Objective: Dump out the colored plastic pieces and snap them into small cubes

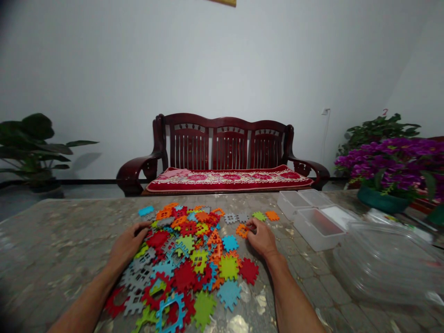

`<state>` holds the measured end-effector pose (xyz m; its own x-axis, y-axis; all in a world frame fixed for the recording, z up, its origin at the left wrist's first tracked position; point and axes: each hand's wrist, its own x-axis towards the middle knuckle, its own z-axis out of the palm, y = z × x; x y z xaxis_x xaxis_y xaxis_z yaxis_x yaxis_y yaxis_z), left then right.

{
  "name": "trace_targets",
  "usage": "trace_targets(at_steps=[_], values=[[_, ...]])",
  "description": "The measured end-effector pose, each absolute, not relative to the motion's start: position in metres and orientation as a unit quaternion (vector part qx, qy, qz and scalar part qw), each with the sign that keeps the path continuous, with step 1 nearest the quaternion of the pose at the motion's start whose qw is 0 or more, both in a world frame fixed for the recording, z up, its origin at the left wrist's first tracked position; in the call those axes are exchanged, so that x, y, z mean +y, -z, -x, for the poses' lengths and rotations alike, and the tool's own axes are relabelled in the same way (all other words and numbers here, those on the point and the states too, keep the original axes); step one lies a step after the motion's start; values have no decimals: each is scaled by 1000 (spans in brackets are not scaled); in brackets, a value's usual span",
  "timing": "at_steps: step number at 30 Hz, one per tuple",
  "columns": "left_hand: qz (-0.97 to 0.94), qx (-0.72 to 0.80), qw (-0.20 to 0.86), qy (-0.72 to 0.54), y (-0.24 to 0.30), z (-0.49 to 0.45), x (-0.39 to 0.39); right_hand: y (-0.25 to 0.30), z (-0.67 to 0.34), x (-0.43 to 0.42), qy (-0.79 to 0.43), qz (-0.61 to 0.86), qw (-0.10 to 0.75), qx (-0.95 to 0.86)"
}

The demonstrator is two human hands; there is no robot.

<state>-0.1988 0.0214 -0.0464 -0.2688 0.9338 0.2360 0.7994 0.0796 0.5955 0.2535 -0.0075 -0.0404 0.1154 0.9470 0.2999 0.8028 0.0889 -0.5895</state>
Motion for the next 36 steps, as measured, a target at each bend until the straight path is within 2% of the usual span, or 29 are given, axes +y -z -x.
trace_targets(at_steps=[6,12,20,25,29,33,36], values=[[-598,729,105,-317,45,200,22,32,-246,-15,-102,657,246,-705],[-597,731,93,-317,49,201,24,29,-260,-15,-111,641,204,-731],[-602,730,91,-311,48,202,24,35,-289,-25,-62,696,241,-674],[-608,725,93,-310,49,204,25,31,-270,-32,22,748,189,-635],[-600,731,97,-310,49,203,26,31,-263,-31,44,753,166,-635],[-600,733,90,-308,49,203,26,34,-266,-31,31,748,187,-636],[-600,736,98,-299,50,204,27,34,-277,-29,15,757,236,-609]])
